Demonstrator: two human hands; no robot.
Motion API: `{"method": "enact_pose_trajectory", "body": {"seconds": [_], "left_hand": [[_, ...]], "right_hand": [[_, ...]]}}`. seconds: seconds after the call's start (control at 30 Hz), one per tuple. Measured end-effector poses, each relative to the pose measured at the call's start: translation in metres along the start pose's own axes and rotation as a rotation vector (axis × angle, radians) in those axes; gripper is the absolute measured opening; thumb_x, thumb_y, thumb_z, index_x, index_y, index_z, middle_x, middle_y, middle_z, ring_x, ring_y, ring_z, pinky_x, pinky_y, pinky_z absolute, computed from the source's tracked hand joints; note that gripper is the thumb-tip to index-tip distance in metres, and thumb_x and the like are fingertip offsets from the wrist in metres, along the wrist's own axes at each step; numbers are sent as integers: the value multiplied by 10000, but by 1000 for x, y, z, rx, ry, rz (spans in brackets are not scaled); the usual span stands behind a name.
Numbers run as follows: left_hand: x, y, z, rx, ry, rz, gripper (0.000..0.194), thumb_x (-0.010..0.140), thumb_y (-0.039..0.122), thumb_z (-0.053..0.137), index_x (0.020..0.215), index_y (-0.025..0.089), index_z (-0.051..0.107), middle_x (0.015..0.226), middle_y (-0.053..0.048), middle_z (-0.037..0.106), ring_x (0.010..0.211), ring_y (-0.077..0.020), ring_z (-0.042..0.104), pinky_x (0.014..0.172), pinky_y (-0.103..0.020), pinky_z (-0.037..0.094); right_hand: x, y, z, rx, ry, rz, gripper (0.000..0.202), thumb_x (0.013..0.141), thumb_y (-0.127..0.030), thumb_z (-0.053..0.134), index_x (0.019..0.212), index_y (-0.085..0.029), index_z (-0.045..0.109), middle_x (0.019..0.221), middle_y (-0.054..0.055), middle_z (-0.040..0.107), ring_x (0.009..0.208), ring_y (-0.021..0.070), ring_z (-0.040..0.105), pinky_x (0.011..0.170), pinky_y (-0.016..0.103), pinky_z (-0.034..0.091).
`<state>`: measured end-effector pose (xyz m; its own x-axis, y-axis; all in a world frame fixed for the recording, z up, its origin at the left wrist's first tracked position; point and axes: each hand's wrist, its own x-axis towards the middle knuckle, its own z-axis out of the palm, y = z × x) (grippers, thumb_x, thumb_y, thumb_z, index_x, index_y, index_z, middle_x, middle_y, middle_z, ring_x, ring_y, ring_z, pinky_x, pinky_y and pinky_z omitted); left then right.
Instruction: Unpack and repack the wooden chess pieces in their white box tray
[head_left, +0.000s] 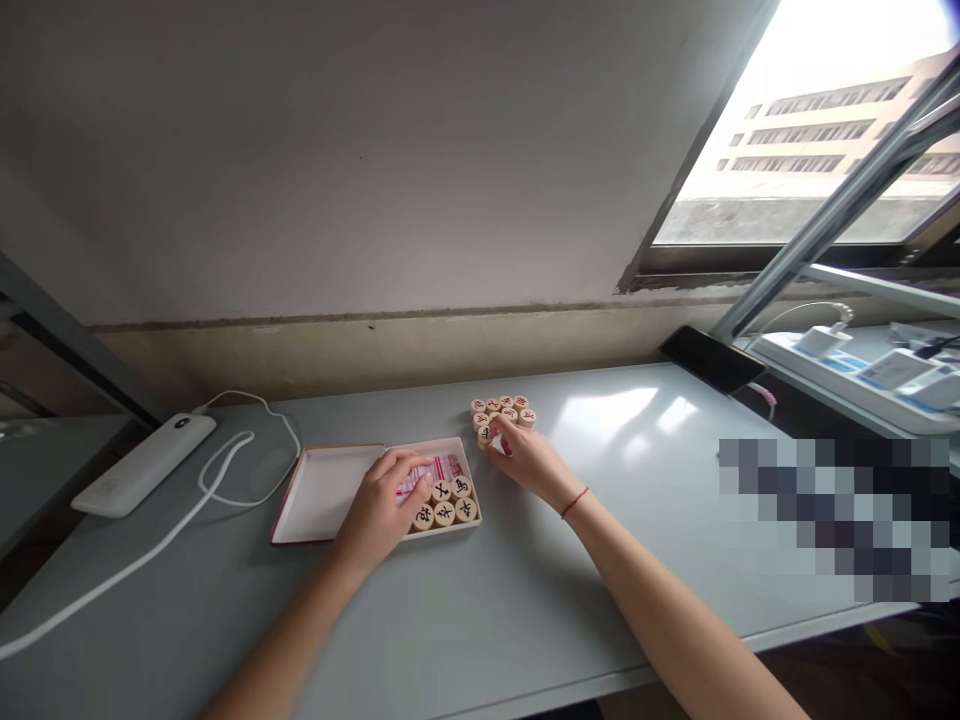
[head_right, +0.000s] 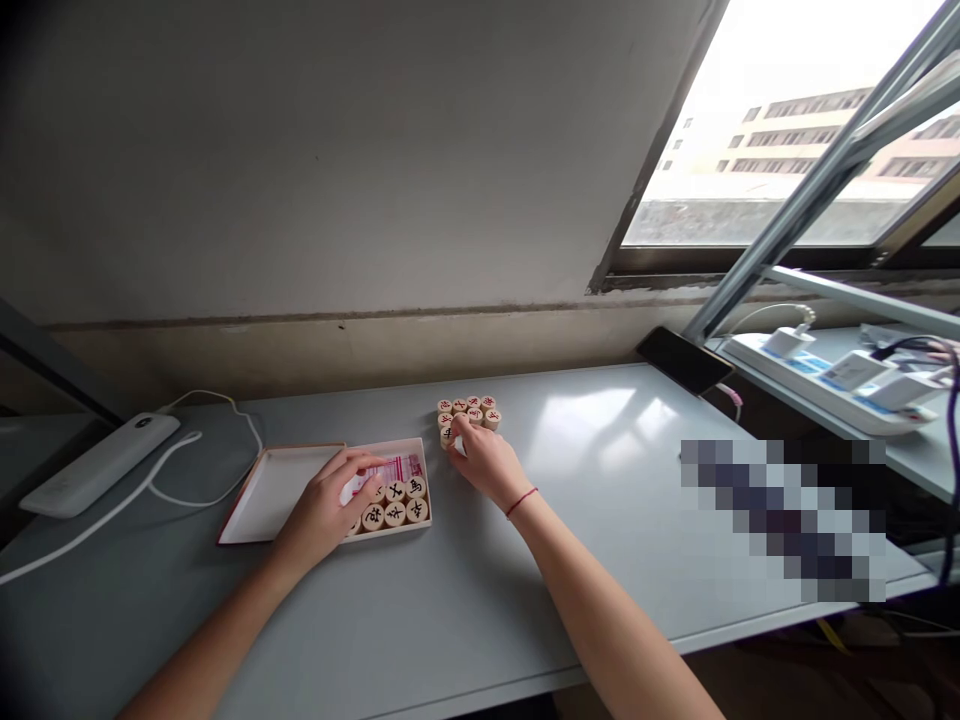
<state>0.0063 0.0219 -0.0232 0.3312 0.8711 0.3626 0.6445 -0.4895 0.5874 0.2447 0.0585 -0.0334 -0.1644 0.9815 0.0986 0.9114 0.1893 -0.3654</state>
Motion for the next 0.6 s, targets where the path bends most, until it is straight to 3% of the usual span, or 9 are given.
{"method": "enact_pose_trajectory", "body": {"seconds": [0.13, 0.23, 0.37, 0.5, 0.6], "left_hand": [[-2, -8, 5, 238, 1, 22, 236, 907, 316, 477, 1044, 228, 648, 1028, -56, 665, 988, -227, 574, 870, -362, 424], [-5, -11, 7, 351, -74, 29, 225, 911, 282, 460, 951, 239, 677, 1019, -52, 683, 978, -234, 555, 831, -366, 398], [-6, -8, 4, 350, -152, 4, 260, 910, 239, 416, 857, 235, 671, 991, -41, 682, 968, -236, 548, 810, -379, 361], [-5, 0, -2, 289, -222, -8, 255, 913, 250, 382, 811, 224, 614, 901, -25, 679, 927, -217, 560, 804, -360, 344], [-3, 5, -6, 230, -292, -17, 235, 910, 254, 356, 796, 224, 560, 823, 1, 666, 853, -193, 587, 801, -345, 340]], "right_hand": [[-3, -4, -2, 140, 49, -63, 109, 857, -281, 510, 936, -206, 503, 708, -2, 582, 584, 132, 497, 535, 222, 312], [-8, -14, -4, 347, -9, -164, 149, 889, -337, 473, 935, -207, 528, 713, -7, 587, 541, 109, 465, 523, 218, 315], [-13, -28, -1, 458, -154, -255, 255, 928, -370, 417, 932, -198, 605, 656, -10, 561, 512, 98, 393, 498, 223, 272], [-14, -32, 5, 437, -161, -262, 369, 936, -384, 410, 683, -171, 574, 558, -21, 452, 518, 95, 320, 492, 232, 234], [-13, -31, 6, 445, -160, -259, 346, 932, -357, 424, 680, -168, 567, 551, -31, 433, 518, 90, 310, 492, 227, 230]]}}
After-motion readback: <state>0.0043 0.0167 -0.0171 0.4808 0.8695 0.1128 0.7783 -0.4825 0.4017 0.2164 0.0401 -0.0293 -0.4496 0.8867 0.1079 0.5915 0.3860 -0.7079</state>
